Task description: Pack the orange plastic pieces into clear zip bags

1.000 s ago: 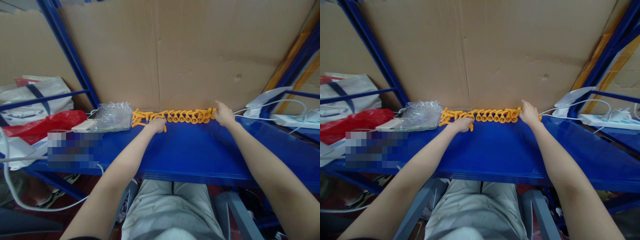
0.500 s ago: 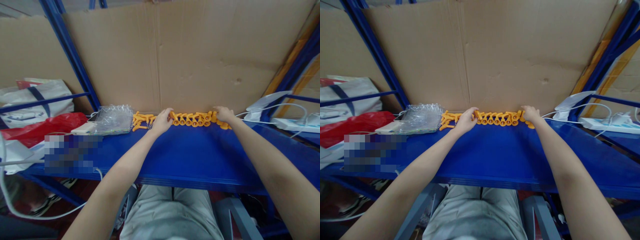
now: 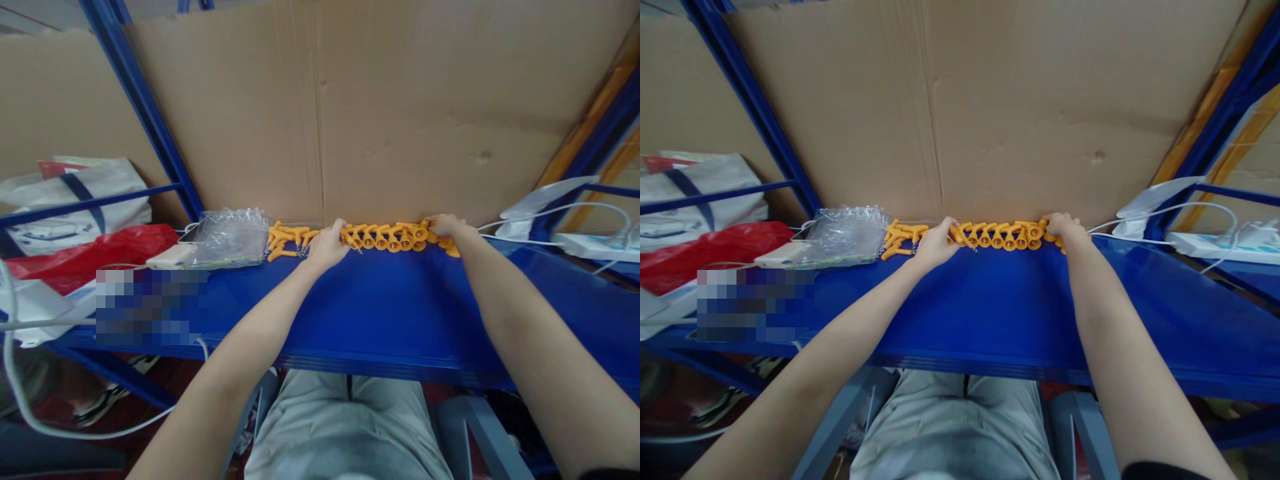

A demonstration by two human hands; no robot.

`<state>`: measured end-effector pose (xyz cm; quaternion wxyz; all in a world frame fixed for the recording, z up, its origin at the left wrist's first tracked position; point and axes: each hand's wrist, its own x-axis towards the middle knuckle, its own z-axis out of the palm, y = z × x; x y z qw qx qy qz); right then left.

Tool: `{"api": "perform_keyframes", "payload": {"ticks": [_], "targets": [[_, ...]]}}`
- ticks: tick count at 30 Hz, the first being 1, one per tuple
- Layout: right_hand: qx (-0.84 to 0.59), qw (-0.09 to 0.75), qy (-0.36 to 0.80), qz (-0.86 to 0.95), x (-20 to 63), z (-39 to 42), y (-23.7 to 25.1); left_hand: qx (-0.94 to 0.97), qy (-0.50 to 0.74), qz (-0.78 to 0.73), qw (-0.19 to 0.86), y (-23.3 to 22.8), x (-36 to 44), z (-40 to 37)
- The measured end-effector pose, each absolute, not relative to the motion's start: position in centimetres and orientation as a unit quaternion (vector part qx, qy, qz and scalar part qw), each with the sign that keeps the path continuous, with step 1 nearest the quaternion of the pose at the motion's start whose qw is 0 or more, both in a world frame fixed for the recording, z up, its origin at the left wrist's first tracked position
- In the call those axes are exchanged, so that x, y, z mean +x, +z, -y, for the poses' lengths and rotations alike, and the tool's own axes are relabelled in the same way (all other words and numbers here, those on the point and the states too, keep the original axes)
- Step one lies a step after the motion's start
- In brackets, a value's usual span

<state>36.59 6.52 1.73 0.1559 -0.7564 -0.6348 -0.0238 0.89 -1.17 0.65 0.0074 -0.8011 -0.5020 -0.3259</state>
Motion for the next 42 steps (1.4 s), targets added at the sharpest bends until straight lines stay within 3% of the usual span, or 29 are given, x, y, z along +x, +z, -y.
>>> {"api": "perform_keyframes", "payload": {"ticks": [3,14,25,32,37,42], "targets": [[-0.775,0.12,-0.063,0.617,36.3,-6.6,1.7,-0.802,-0.299,0.517,0.015,1.0,1.0,1.6],[-0.78,0.177,-0.12,0.588,34.5,-5.8,0.8,-0.818,-0.256,0.514,0.047,1.2,1.2,2.2],[-0.748,0.35,-0.144,0.545,33.0,-2.4,3.7,-0.826,-0.184,0.526,0.082,1.9,1.8,3.3],[-0.699,0.346,-0.088,0.62,30.7,1.8,3.5,-0.818,-0.21,0.532,0.06,1.8,1.8,3.1],[-0.657,0.261,0.022,0.707,29.6,2.1,1.9,-0.807,-0.234,0.54,0.06,1.7,1.7,2.7],[-0.596,0.282,0.138,0.74,29.1,2.1,1.0,-0.801,-0.237,0.546,0.068,1.7,1.5,2.5]]}}
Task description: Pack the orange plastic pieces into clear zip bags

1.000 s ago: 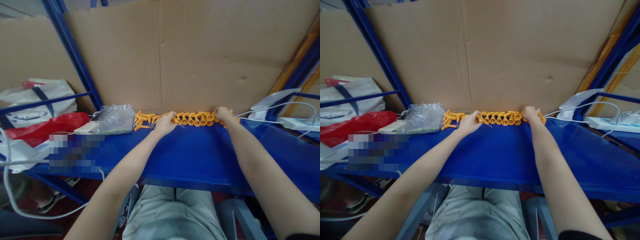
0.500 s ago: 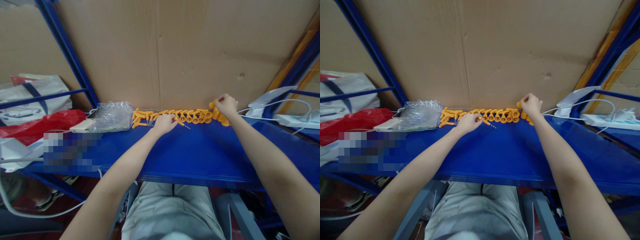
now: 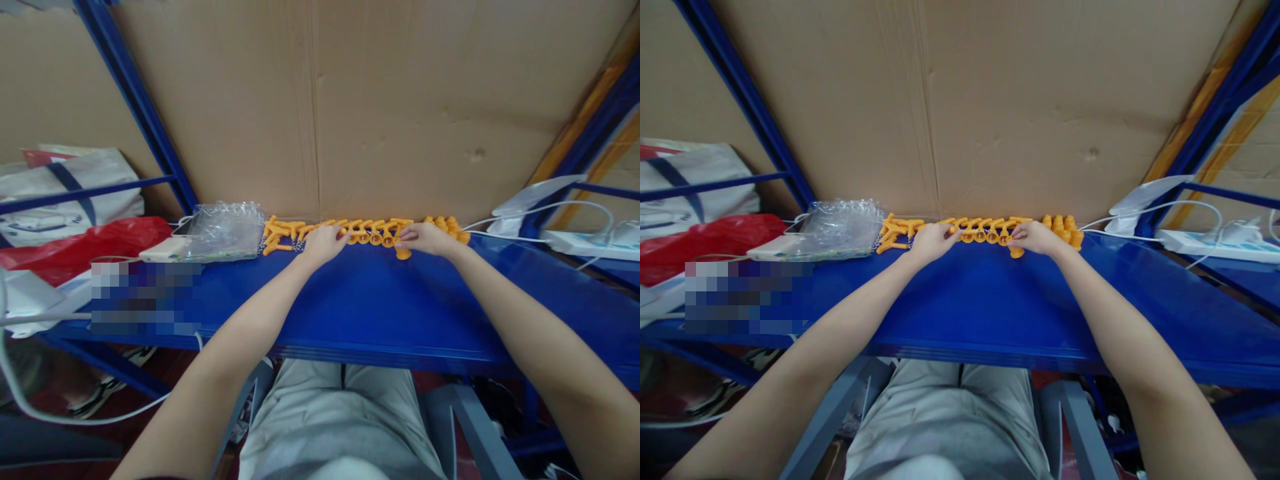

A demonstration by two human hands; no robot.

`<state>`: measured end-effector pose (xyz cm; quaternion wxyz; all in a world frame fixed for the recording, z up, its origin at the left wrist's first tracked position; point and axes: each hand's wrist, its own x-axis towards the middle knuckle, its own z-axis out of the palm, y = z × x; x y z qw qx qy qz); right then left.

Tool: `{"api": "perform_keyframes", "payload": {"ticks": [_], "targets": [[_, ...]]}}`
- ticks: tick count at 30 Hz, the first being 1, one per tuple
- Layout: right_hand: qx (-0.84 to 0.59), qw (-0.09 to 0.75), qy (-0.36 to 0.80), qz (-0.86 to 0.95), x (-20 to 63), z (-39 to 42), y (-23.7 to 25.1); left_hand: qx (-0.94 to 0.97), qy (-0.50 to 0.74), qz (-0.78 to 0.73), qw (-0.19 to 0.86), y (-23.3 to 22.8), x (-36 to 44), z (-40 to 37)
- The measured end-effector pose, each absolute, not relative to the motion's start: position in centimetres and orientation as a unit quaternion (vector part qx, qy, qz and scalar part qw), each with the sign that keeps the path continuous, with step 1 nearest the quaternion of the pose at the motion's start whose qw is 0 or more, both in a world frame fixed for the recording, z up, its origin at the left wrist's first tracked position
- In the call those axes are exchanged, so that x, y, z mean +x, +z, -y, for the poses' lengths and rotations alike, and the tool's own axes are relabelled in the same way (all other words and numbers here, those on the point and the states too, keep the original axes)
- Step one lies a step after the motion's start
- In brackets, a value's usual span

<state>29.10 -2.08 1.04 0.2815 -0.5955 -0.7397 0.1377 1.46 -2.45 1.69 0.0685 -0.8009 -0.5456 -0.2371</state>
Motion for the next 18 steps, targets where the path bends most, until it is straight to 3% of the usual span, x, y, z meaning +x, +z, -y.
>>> {"api": "perform_keyframes", "payload": {"ticks": [3,6,11,18], "targets": [[-0.577,0.253,0.169,0.758,28.8,2.1,0.5,-0.801,-0.234,0.546,0.074,1.6,1.4,2.3],[-0.576,0.22,0.119,0.778,28.4,2.0,-0.1,-0.803,-0.234,0.543,0.071,1.5,1.4,2.2],[-0.562,0.292,-0.002,0.774,27.7,1.6,-0.6,-0.808,-0.233,0.537,0.063,1.5,1.4,2.2],[-0.563,0.303,0.01,0.769,27.5,1.9,-0.3,-0.814,-0.233,0.529,0.063,1.4,1.3,2.2]]}}
